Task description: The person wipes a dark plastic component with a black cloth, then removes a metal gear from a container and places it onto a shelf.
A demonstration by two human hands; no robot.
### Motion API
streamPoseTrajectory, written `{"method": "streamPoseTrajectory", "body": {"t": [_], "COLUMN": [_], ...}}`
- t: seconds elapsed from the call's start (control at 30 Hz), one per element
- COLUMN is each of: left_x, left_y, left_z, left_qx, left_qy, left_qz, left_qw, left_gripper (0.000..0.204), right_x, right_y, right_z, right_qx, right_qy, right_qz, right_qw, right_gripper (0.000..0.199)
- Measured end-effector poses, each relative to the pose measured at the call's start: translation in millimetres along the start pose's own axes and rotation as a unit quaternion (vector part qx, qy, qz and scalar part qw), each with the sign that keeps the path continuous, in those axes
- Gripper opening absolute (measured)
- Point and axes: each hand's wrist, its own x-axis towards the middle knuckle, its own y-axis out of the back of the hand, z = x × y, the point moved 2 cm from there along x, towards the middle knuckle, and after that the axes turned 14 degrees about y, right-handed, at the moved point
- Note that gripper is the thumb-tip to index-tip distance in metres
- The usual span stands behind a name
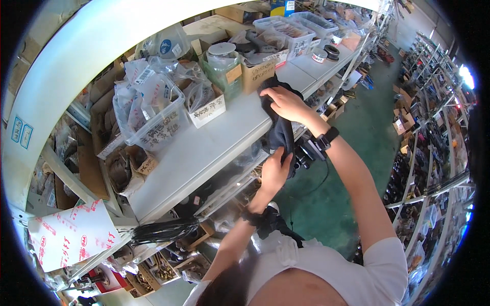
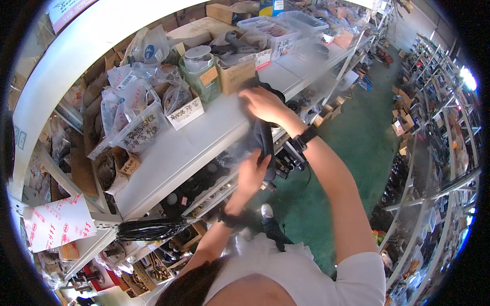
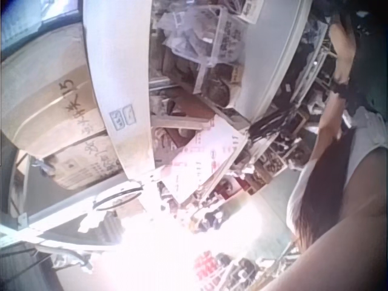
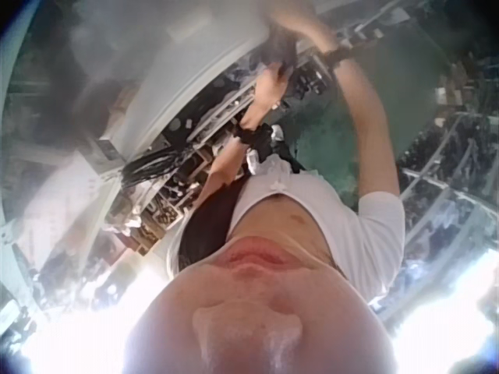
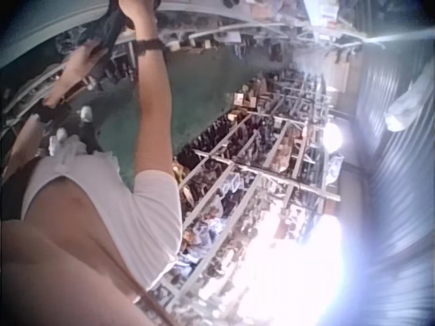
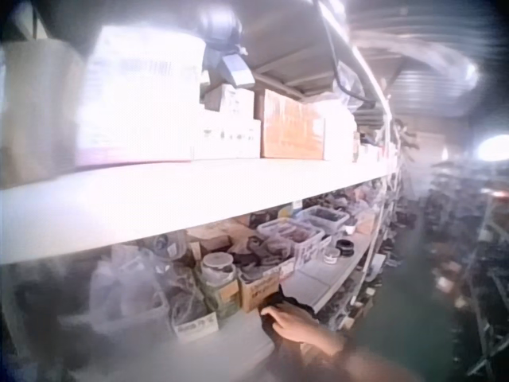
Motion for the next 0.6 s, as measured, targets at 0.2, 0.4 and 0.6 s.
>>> {"method": "streamPoseTrajectory", "body": {"t": [0.2, 0.4, 0.6], "left_x": [-24, 9, -11], "left_y": [-15, -10, -14], "left_z": [-11, 0, -20], "left_qx": [-0.03, -0.01, 0.016], "left_qy": [0.022, -0.022, -0.01], "left_qz": [-0.034, 0.011, -0.031], "left_qw": [0.999, 1.0, 0.999], "left_gripper": [0.022, 0.022, 0.023], "right_x": [-19, 5, -25], "right_y": [8, 2, 16], "right_z": [-10, 3, -15], "right_qx": [-0.004, -0.028, 0.025], "right_qy": [0.075, 0.03, 0.038], "right_qz": [0.005, -0.035, -0.05], "right_qw": [0.997, 0.999, 0.998], "right_gripper": [0.033, 0.033, 0.042]}}
